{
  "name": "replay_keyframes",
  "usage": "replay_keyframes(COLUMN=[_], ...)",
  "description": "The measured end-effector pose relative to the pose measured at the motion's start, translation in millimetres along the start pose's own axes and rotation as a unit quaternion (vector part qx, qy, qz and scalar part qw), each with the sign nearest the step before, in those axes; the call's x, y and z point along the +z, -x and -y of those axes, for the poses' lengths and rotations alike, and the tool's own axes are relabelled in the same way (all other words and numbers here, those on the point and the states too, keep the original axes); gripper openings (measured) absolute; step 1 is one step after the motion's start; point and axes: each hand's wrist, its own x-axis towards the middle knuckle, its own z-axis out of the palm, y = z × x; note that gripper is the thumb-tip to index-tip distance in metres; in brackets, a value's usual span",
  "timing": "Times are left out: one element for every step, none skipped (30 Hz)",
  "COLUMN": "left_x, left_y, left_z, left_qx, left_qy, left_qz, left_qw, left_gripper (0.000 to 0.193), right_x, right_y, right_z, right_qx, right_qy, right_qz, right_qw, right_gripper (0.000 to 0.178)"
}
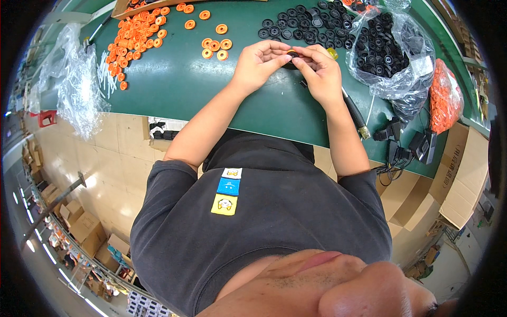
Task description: The person assembles plastic components by fitting orange rings and black inserts together by hand and tapping them with a mallet, then arranges the pieces on the table.
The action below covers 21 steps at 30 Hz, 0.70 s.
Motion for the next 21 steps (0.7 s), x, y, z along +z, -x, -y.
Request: replay_keyframes(left_x=[-0.8,-2.3,-3.2,-2.9,-1.9,-0.9,0.2,1.3,2.3,2.5,2.5,2.9,3.9,5.1,6.0,6.7,7.3,7.3,7.5,7.7,7.8], left_y=[0.0,0.0,-0.1,-0.4,-0.9,-1.7,-2.4,-3.0,-3.5,-3.5,-3.4,-3.1,-3.0,-2.9,-2.9,-2.8,-2.7,-2.1,-2.0,-2.3,-2.4], left_z=[0.2,0.7,1.1,1.7,2.3,2.9,4.0,5.4,6.1,6.3,6.3,5.5,4.7,3.7,2.6,2.1,2.4,2.5,3.0,3.7,2.1], left_qx=[0.000,-0.007,-0.015,-0.014,-0.022,-0.029,-0.029,-0.022,-0.016,-0.015,-0.017,-0.020,-0.018,-0.019,-0.020,-0.017,-0.015,-0.014,-0.012,-0.006,-0.001], left_qy=[0.000,0.013,0.026,0.026,0.035,0.043,0.043,0.051,0.060,0.060,0.060,0.060,0.060,0.049,0.039,0.039,0.040,0.041,0.041,0.044,0.048], left_qz=[0.000,0.006,0.012,0.011,0.006,0.003,0.003,0.000,-0.003,-0.003,-0.005,-0.008,-0.008,-0.011,-0.014,-0.012,-0.014,-0.016,-0.015,-0.012,-0.011], left_qw=[1.000,1.000,0.999,0.999,0.999,0.999,0.999,0.998,0.998,0.998,0.998,0.998,0.998,0.999,0.999,0.999,0.999,0.999,0.999,0.999,0.999], left_gripper=[0.026,0.025,0.024,0.024,0.023,0.021,0.021,0.021,0.021,0.021,0.020,0.020,0.020,0.020,0.020,0.020,0.019,0.018,0.018,0.018,0.017], right_x=[-0.6,-1.0,-1.7,-2.1,-0.9,1.2,2.4,2.1,0.8,-0.4,-1.3,-2.1,-2.8,-3.0,-2.7,-2.7,-3.2,-3.1,-3.7,-5.4,-6.2], right_y=[-0.4,-0.8,-1.1,-1.3,-1.2,-1.0,-0.7,-0.9,-1.9,-3.0,-4.0,-4.8,-5.6,-6.0,-6.1,-6.1,-5.8,-5.5,-5.2,-3.2,-0.9], right_z=[0.4,2.3,5.4,7.1,7.0,6.7,6.1,4.6,2.2,1.0,1.2,2.0,2.8,3.2,3.3,3.3,2.3,1.7,2.5,4.9,9.6], right_qx=[0.001,0.001,0.007,0.013,0.013,0.055,0.096,0.095,0.082,0.068,0.067,0.080,0.093,0.092,0.102,0.111,0.109,0.101,0.092,0.090,0.092], right_qy=[0.005,0.005,0.019,0.034,0.034,-0.005,-0.044,-0.043,-0.050,-0.057,-0.056,-0.066,-0.075,-0.074,-0.085,-0.096,-0.095,-0.092,-0.089,-0.088,-0.094], right_qz=[0.001,0.002,0.007,0.013,0.014,-0.002,-0.019,-0.019,-0.011,-0.004,-0.004,0.003,0.009,0.009,0.007,0.005,0.004,0.010,0.015,0.014,0.007], right_qw=[1.000,1.000,1.000,0.999,0.999,0.998,0.994,0.994,0.995,0.996,0.996,0.995,0.993,0.993,0.991,0.989,0.990,0.991,0.992,0.992,0.991], right_gripper=[0.024,0.024,0.024,0.024,0.024,0.023,0.021,0.021,0.021,0.020,0.020,0.020,0.020,0.020,0.019,0.019,0.019,0.020,0.020,0.020,0.023])
